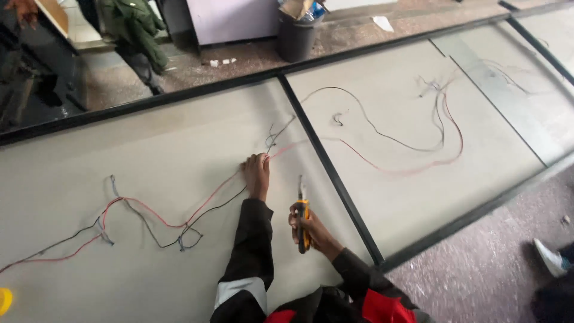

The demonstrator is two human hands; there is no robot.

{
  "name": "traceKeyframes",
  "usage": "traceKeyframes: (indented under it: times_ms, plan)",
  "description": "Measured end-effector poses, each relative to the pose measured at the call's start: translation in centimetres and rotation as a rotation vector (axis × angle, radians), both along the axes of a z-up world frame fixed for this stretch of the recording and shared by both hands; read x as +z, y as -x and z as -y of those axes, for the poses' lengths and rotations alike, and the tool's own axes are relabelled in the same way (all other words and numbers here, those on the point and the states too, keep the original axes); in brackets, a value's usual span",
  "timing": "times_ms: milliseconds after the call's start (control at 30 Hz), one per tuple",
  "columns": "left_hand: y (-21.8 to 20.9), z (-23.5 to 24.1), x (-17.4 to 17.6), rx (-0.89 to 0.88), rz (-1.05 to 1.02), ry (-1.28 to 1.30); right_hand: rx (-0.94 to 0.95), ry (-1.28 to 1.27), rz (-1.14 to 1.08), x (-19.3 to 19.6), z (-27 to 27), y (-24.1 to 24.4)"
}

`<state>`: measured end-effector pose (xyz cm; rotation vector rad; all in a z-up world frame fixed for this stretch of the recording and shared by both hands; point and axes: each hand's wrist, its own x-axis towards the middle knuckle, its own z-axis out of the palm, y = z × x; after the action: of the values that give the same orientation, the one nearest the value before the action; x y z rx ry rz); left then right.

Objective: Connecting and securing electrical wires within a large metal sign frame using pliers and wire strippers.

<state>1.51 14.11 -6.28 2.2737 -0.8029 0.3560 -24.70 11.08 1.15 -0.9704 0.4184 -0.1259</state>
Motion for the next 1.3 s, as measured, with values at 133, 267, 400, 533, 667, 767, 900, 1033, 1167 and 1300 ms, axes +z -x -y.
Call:
traceKeyframes:
  times_ms: [133,267,400,533,667,767,900,1033,1167,1300]
  plan:
    - [-0.1,0.2,0.2,0.052,-0.032,0.071,0.079,-0.279,-0.045,-2.8,-1.4,0.0]
    - [-1.5,2.4,0.2,0.010,-0.030,0.012,0.064,-0.211,-0.164,-4.8,-1.0,-1.7]
    - [-2.2,4.7,0.0,-0.027,-0.138,0.067,0.087,-0.119,-0.166,-6.3,-0.3,-1.6]
    - [-3.3,5.0,0.8,-0.079,-0.236,-0.064,0.018,-0.157,-0.215,-0.8,-2.0,-1.4]
    - [-5.5,6.2,-1.6,-0.252,-0.497,0.047,0.023,-0.108,-0.229,2.8,-3.0,-1.6]
    - [-5.5,6.1,-1.3,-0.463,-1.042,0.220,0.033,-0.096,-0.223,3.6,-3.0,-1.2]
    - [-4.3,5.0,1.1,-0.486,-1.077,0.107,0.034,-0.129,-0.184,2.1,-2.4,-1.1]
    - [-2.1,6.2,-0.1,-0.334,-0.692,-0.040,-0.061,-0.086,-0.119,-2.7,-0.7,-1.8]
    - [0.8,5.6,1.5,-0.178,-0.381,-0.079,-0.125,0.342,-0.048,-7.9,4.1,-5.3]
    - [1.1,6.1,-1.4,-0.100,-0.188,-0.091,-0.201,0.986,0.096,-2.2,8.9,-8.5]
